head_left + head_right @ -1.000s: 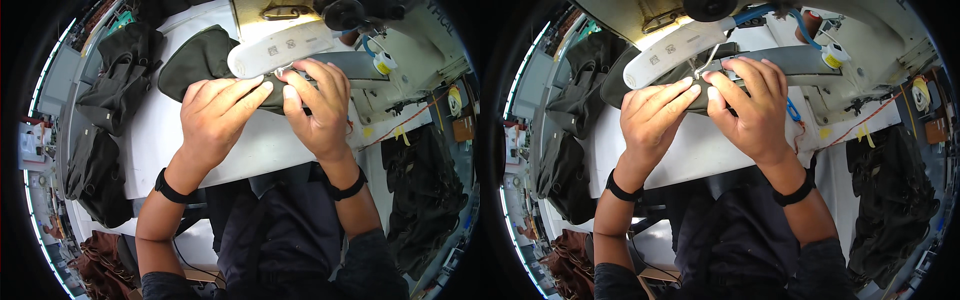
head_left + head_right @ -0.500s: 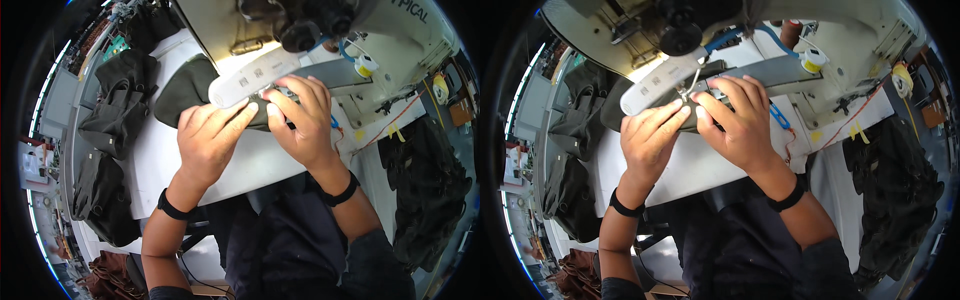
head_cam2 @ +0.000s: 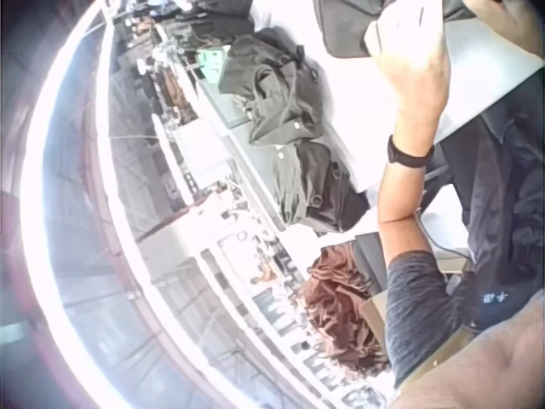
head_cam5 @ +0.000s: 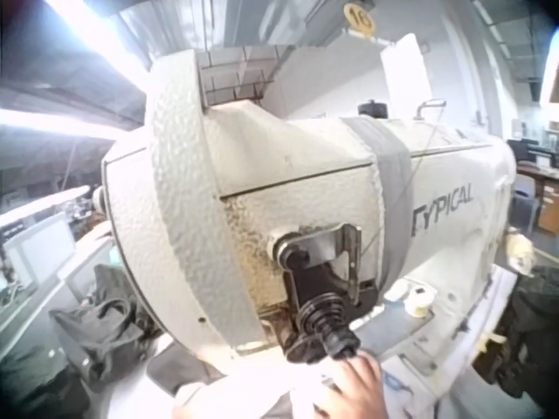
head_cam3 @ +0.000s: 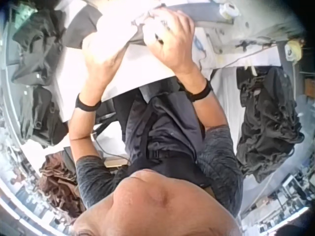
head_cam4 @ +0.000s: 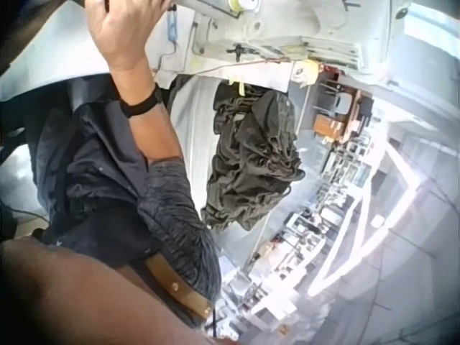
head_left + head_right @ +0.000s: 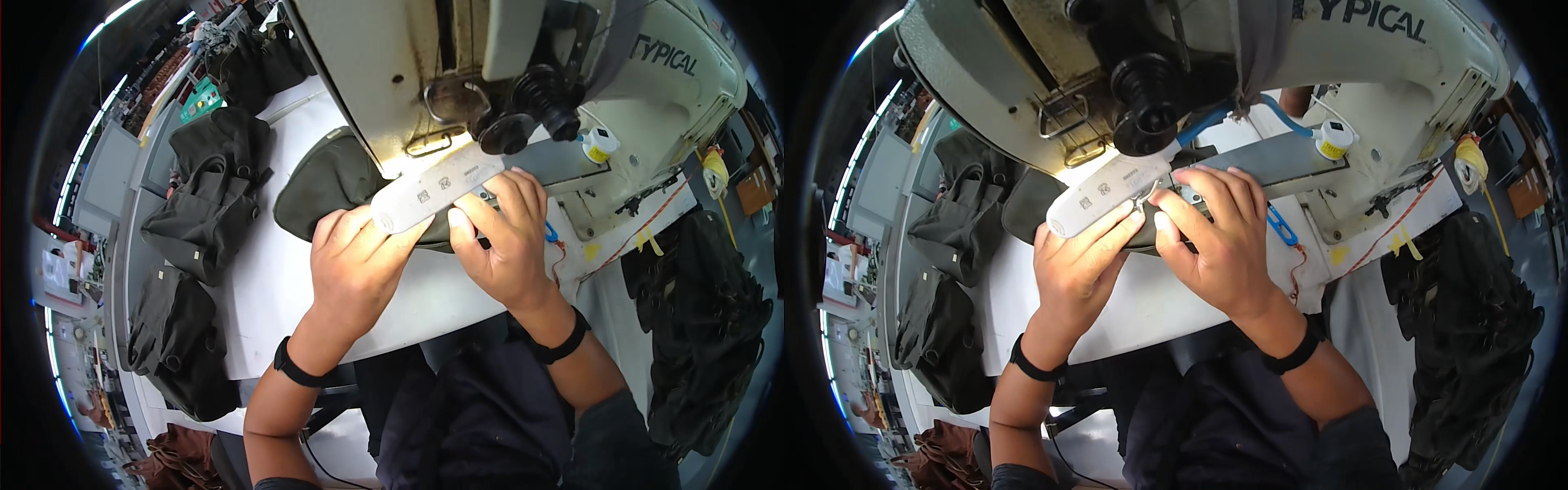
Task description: The person uses an industrial sewing machine to stitch a zipper onto a dark green canvas bag. They guide the bag under the needle, align the zipper teeth, and sew along the edge. The person periodically stops to adjust the bag's position and inspect the stitching.
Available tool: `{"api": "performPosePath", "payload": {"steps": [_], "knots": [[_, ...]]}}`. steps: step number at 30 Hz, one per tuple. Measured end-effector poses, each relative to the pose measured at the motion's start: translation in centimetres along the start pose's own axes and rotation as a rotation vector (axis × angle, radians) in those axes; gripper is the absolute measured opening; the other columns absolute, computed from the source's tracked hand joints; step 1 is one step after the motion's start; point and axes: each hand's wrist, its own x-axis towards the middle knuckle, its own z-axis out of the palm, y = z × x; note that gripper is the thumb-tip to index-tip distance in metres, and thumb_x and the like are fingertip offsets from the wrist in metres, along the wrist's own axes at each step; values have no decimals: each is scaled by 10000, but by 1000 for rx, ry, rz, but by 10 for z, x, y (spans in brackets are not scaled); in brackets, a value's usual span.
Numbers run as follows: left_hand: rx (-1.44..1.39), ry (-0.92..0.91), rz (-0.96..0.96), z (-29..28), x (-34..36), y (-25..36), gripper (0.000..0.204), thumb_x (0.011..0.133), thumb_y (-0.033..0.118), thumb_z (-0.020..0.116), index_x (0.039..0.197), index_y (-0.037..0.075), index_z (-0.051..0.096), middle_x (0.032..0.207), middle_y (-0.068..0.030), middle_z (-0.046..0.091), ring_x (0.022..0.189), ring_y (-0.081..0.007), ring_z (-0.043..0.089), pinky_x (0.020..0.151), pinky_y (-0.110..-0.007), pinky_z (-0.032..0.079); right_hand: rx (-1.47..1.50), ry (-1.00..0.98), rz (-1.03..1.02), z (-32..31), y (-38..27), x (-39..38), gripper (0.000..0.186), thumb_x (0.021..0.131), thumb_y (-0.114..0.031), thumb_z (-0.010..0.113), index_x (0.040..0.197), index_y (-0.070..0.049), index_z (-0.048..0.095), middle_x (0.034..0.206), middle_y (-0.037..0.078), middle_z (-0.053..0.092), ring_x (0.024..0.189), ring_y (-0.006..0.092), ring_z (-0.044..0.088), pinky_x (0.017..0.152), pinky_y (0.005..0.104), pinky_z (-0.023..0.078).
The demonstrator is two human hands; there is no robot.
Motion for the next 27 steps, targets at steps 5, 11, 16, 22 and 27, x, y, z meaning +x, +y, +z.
{"api": "performPosePath", "payload": {"steps": [5, 11, 16, 22, 27], "knots": [[16, -187, -237, -26, -8, 55, 517, 814, 111, 822, 1306, 24, 687, 1310, -162, 643, 1020, -297, 637, 864, -363, 527, 166, -147, 78, -12, 17, 17, 107, 929, -139, 666, 980, -80, 740, 1069, 63, 718, 1006, 265, 648, 916, 400, 443], [-219, -181, -390, -3, -11, 55, 920, 774, 169, 910, 1526, -26, 417, 1513, -270, 472, 1371, -439, 505, 1123, -477, 441, 300, -128, 153, -11, 17, 14, 79, 916, -125, 669, 922, -59, 712, 1021, 74, 726, 987, 278, 650, 906, 420, 470], [-220, -78, -355, 18, -2, 29, 854, 732, 222, 934, 1431, 10, 491, 1428, -229, 525, 1340, -405, 527, 1101, -466, 459, 274, -85, 120, -17, -1, 5, 90, 909, -60, 704, 975, -27, 755, 1081, 112, 733, 1110, 321, 646, 996, 414, 493], [-319, -80, -291, 32, 7, 2, 696, 774, 116, 849, 1369, -10, 511, 1330, -200, 559, 1219, -362, 575, 1090, -439, 477, 260, -134, 94, -20, -18, -2, 130, 895, -70, 725, 1012, -32, 766, 1126, 109, 718, 1169, 346, 622, 1041, 431, 470], [-346, -15, -356, 38, -1, 8, 577, 795, -7, 755, 1323, -21, 521, 1290, -198, 565, 1243, -348, 573, 1098, -440, 473, 193, -34, 99, -8, 2, 5, 158, 903, -156, 700, 969, -16, 735, 1111, 120, 697, 1128, 348, 625, 1030, 479, 445]]}}
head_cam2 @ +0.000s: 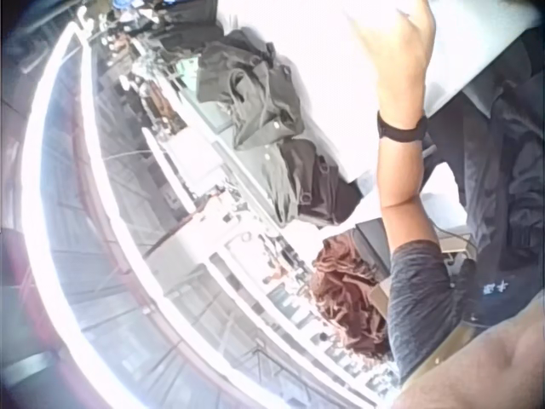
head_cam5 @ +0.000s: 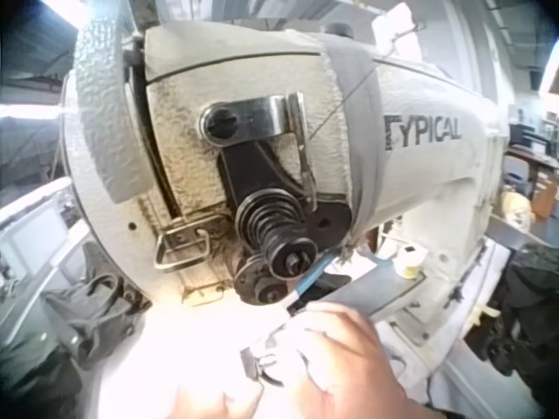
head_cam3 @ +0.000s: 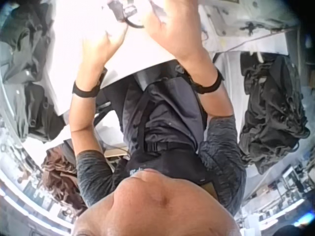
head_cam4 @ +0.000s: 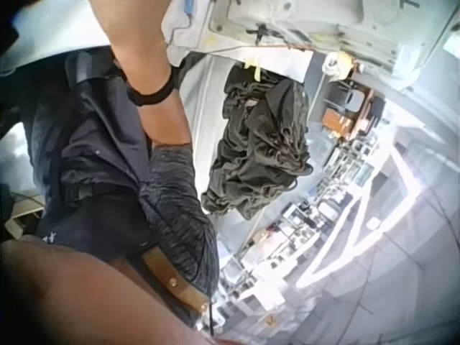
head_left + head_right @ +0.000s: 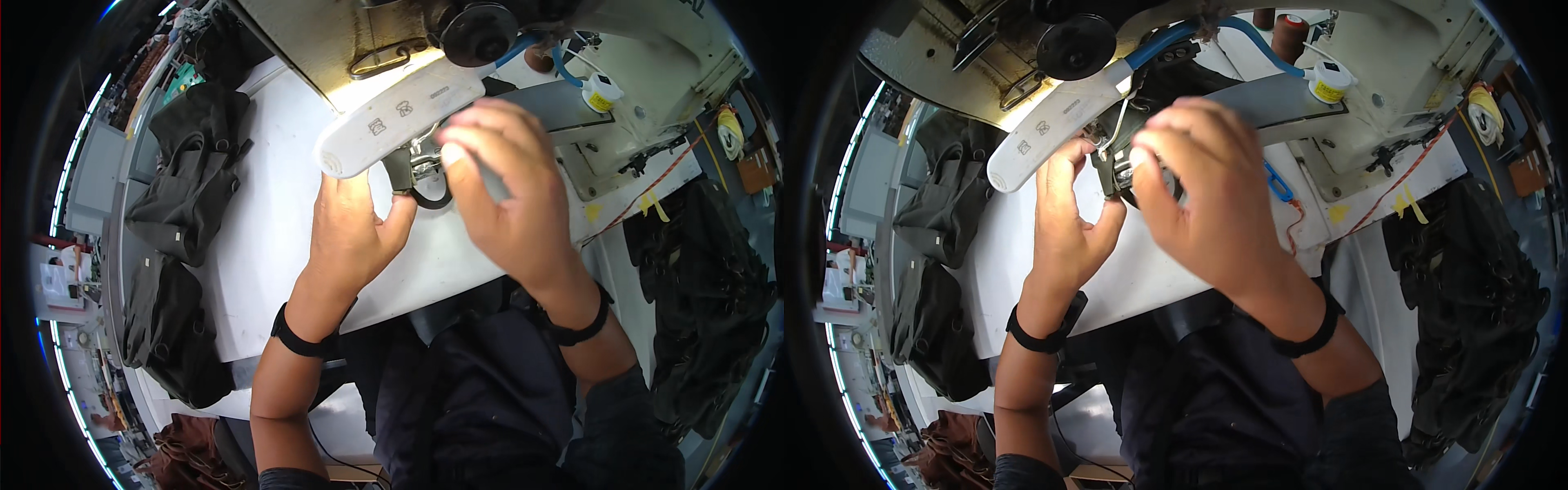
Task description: The person uses an industrial sewing machine to stitch a zipper onto a dark green canvas bag. They guide the bag under the needle, align the zipper teeth, and sew along the edge. The person periodically stops to adjust the bag's position and inspect the stitching.
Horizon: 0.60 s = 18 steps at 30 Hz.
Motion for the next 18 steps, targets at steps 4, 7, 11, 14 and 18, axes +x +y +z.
{"api": "performPosePath", "payload": {"steps": [4, 7, 11, 14, 18], "knots": [[60, 72, 51, 5, 4, 7, 507, 804, -58, 704, 1285, -12, 550, 1310, -219, 591, 1239, -374, 584, 1087, -434, 461, -247, -43, 21, 5, 16, 31, 280, 926, -274, 683, 855, -12, 752, 924, 172, 739, 984, 353, 691, 996, 502, 456], [119, 115, 58, 1, 1, 12, 449, 799, -84, 690, 1231, -11, 590, 1315, -222, 617, 1235, -370, 600, 1078, -420, 456, -228, -193, 65, 20, 26, 41, 410, 933, -378, 639, 735, -34, 744, 706, 192, 718, 768, 375, 716, 985, 506, 446], [103, 197, 194, 0, -3, 7, 349, 793, -123, 696, 1117, 7, 694, 1135, -151, 734, 1099, -303, 710, 965, -379, 533, -179, -129, 120, 22, 30, 41, 296, 863, -315, 706, 795, -28, 729, 729, 175, 723, 764, 352, 710, 945, 455, 445], [132, 217, 290, -6, -1, 3, 297, 787, -94, 729, 1048, 46, 743, 1041, -96, 778, 1041, -281, 747, 885, -364, 546, -154, -3, 143, 26, 18, 38, 331, 824, -294, 799, 932, 7, 712, 818, 178, 729, 835, 375, 694, 944, 446, 470], [183, 141, 359, -12, 2, 3, 348, 748, -107, 756, 1058, 51, 753, 1060, -84, 774, 1038, -266, 748, 874, -355, 563, -257, 152, 25, 30, 21, 28, 268, 806, -240, 775, 940, -41, 656, 831, 127, 709, 869, 308, 679, 976, 466, 416]]}}
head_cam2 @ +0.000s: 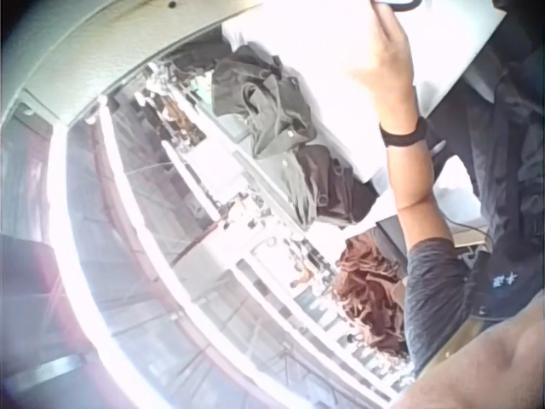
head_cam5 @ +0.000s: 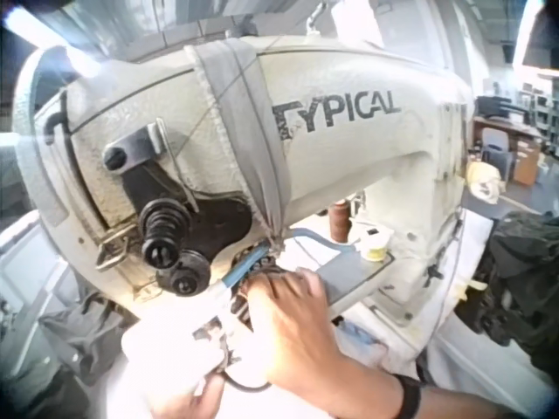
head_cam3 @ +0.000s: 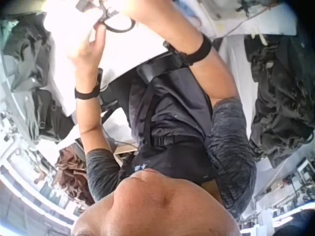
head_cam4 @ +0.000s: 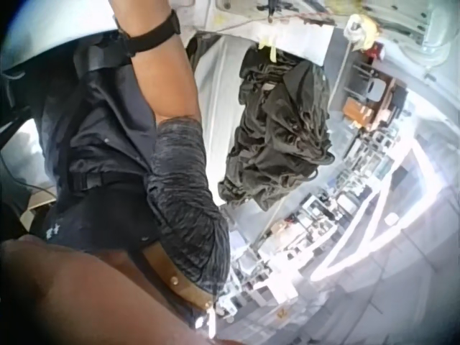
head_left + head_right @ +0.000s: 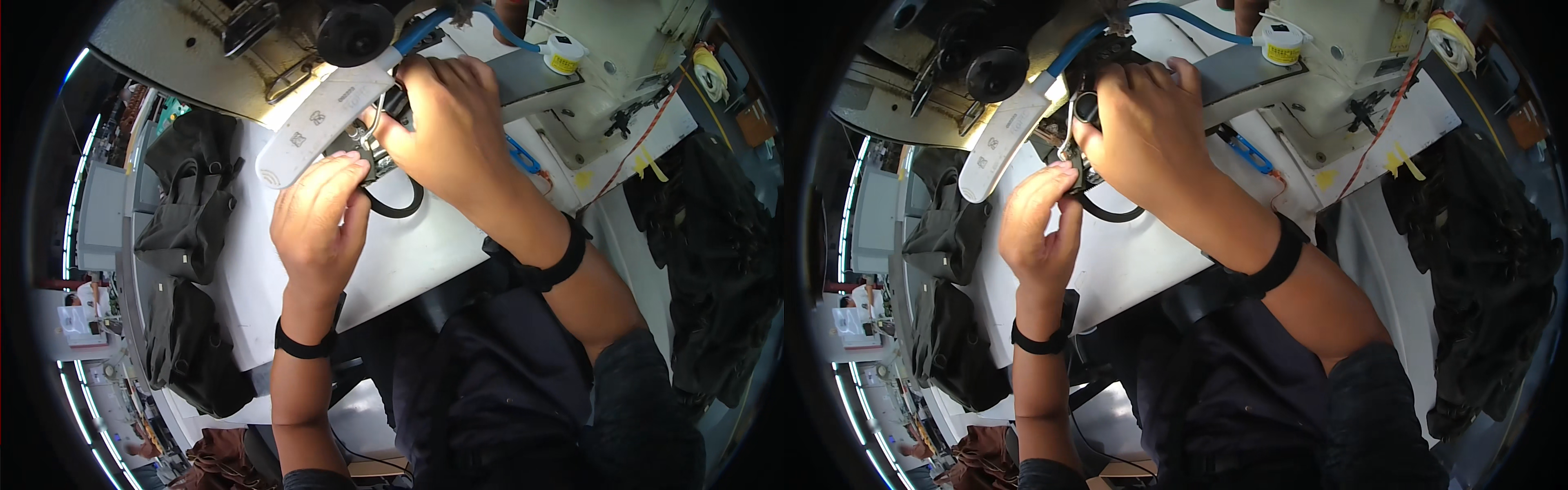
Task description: The person uses an industrial sewing machine to stitch a zipper onto a dark green canvas bag. They guide the bag under the needle, align the zipper teeth, and sew along the edge. The person periodically stops to adjust the bag's position and inspect the stitching.
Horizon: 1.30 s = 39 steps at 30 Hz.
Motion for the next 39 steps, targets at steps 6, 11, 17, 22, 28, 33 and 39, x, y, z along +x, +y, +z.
{"api": "performPosePath", "payload": {"steps": [6, 11, 17, 22, 28, 33, 39], "knots": [[-112, 81, -129, 11, -15, 9, 375, 781, -102, 762, 1134, 25, 751, 1148, -143, 747, 1033, -293, 739, 884, -373, 601, -43, -3, 55, 0, -7, -4, 348, 802, -302, 822, 994, -45, 685, 879, 108, 724, 906, 278, 677, 1037, 468, 384], [-113, 65, -127, 8, -12, 12, 366, 793, -94, 761, 1138, 25, 750, 1169, -143, 746, 1027, -286, 742, 863, -359, 607, -64, -5, 26, 0, -4, -4, 359, 811, -309, 823, 1011, -35, 707, 890, 113, 729, 891, 281, 677, 1008, 438, 401], [-173, 65, -163, 3, -10, 9, 350, 798, -103, 741, 1125, 24, 749, 1143, -149, 758, 1005, -279, 747, 867, -352, 599, 38, -107, -47, -17, 4, -14, 300, 891, -241, 764, 1065, -4, 704, 992, 140, 737, 960, 306, 674, 993, 422, 439], [-257, 49, -261, 1, -9, 8, 342, 801, -125, 719, 1111, 16, 752, 1137, -157, 763, 1058, -276, 745, 938, -350, 582, 363, -66, 146, -27, -4, -14, 264, 926, -231, 726, 1078, -17, 698, 1033, 141, 745, 978, 303, 677, 1004, 410, 433], [-299, 64, -276, 0, -8, 10, 311, 821, -110, 714, 1100, 19, 755, 1110, -147, 775, 1071, -270, 743, 956, -354, 575, 237, -29, 66, -20, -9, -3, 310, 867, -305, 768, 1012, -47, 673, 945, 69, 733, 931, 286, 659, 967, 407, 408], [-295, 72, -245, 1, -7, 7, 307, 824, -89, 715, 1105, 28, 753, 1129, -151, 767, 1040, -281, 748, 913, -354, 596, 9, 75, -37, -6, -4, -19, 334, 837, -258, 773, 1054, -34, 652, 982, 79, 714, 957, 288, 637, 976, 450, 413], [-222, 17, -204, -2, -14, 8, 328, 889, -31, 753, 1209, 42, 745, 1215, -151, 742, 1094, -294, 727, 942, -368, 584, 256, 44, 41, -38, -15, -46, 202, 911, -120, 702, 1085, -22, 672, 956, 99, 714, 937, 289, 673, 916, 417, 501]]}}
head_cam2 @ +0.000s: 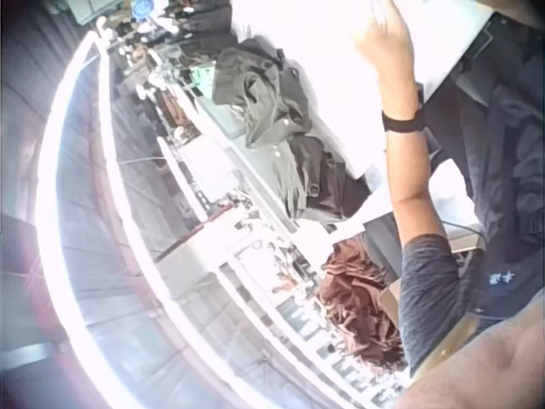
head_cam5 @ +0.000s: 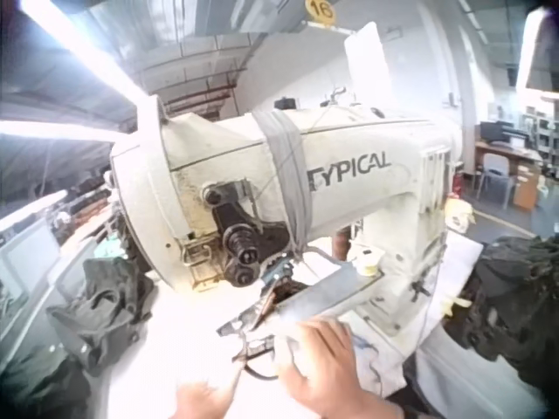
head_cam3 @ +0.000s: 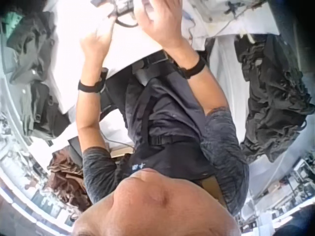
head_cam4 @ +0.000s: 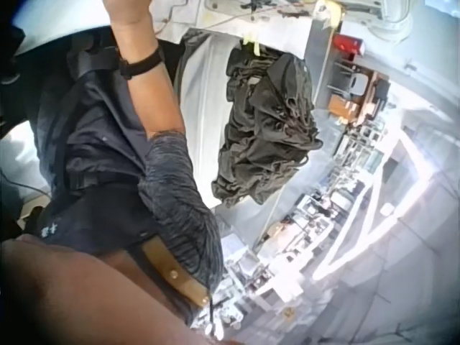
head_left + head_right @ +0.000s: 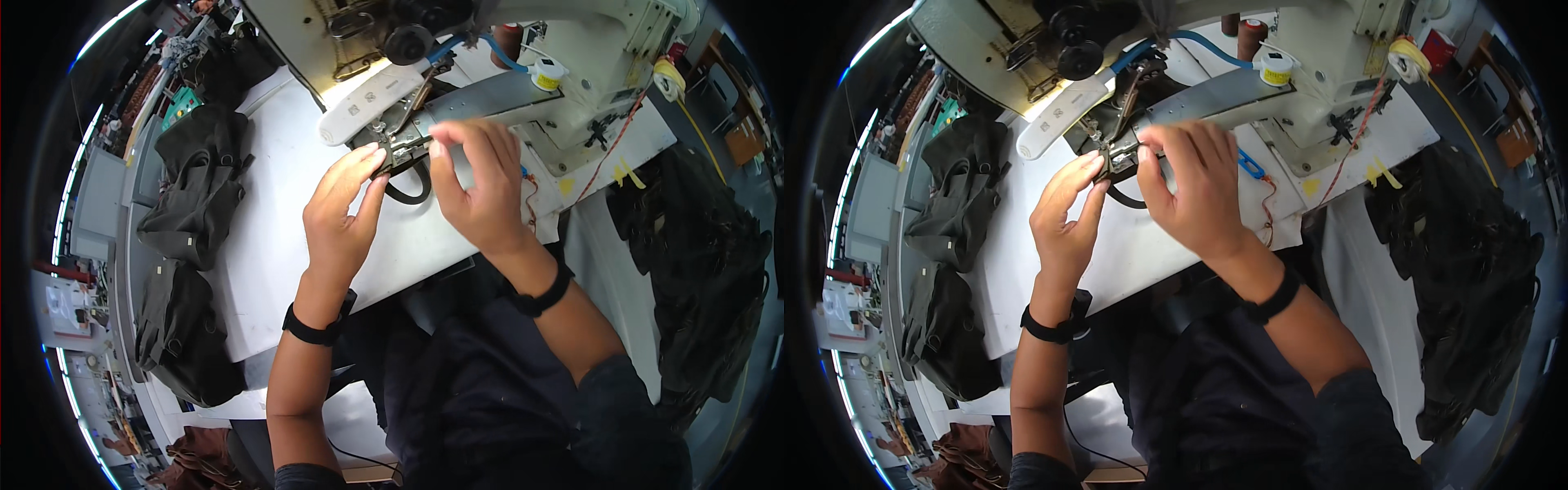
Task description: The person uses an industrial sewing machine to stitch a zipper onto a dark green canvas bag. They guide the bag under the needle, align the zipper teeth, and sew along the edge. The person periodically stops to adjust the bag's position and inspect the stitching.
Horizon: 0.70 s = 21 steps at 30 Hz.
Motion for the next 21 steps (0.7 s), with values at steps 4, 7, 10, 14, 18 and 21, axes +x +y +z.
{"api": "performPosePath", "payload": {"steps": [4, 7, 10, 14, 18, 21], "knots": [[218, -26, 143, 3, -1, 6, 383, 880, -63, 733, 1246, 49, 738, 1208, -131, 714, 1052, -296, 716, 881, -369, 585, 601, -218, 608, 0, -22, -22, 204, 1010, -95, 608, 1150, 24, 696, 956, 112, 755, 783, 145, 686, 720, 283, 547], [345, -14, 182, 6, -11, 8, 429, 854, -83, 735, 1262, 48, 734, 1153, -112, 693, 1019, -280, 702, 847, -369, 580, 833, -251, 784, 7, -23, -23, 263, 1029, -141, 598, 1188, 35, 712, 1000, 91, 771, 820, 91, 679, 731, 257, 552], [251, -12, 141, 5, -8, 10, 458, 834, -98, 734, 1270, 41, 731, 1127, -117, 682, 1009, -276, 693, 834, -381, 573, 970, -237, 844, 10, -22, -20, 246, 1016, -158, 645, 1144, 30, 737, 956, 69, 758, 817, 84, 671, 725, 246, 539], [94, -34, 40, 2, -2, 12, 382, 893, -60, 727, 1261, 43, 736, 1115, -138, 688, 992, -269, 698, 854, -351, 561, 1082, -250, 858, 17, -23, -22, 237, 985, -157, 706, 1109, 41, 742, 885, 30, 725, 765, 81, 637, 694, 242, 520], [-75, -120, -110, -9, 7, 8, 299, 906, -25, 751, 1199, 34, 760, 1098, -154, 733, 991, -245, 711, 853, -336, 573, 1027, -231, 829, 20, -19, -25, 204, 982, -132, 696, 1056, 49, 754, 889, 37, 731, 778, 76, 638, 705, 232, 520], [46, -134, 21, -13, 14, 2, 279, 887, -20, 774, 1164, 20, 760, 1085, -157, 752, 960, -247, 736, 818, -331, 591, 1102, -190, 832, 27, -16, -31, 193, 977, -111, 674, 1052, 50, 752, 881, 39, 731, 776, 71, 636, 699, 232, 520]]}}
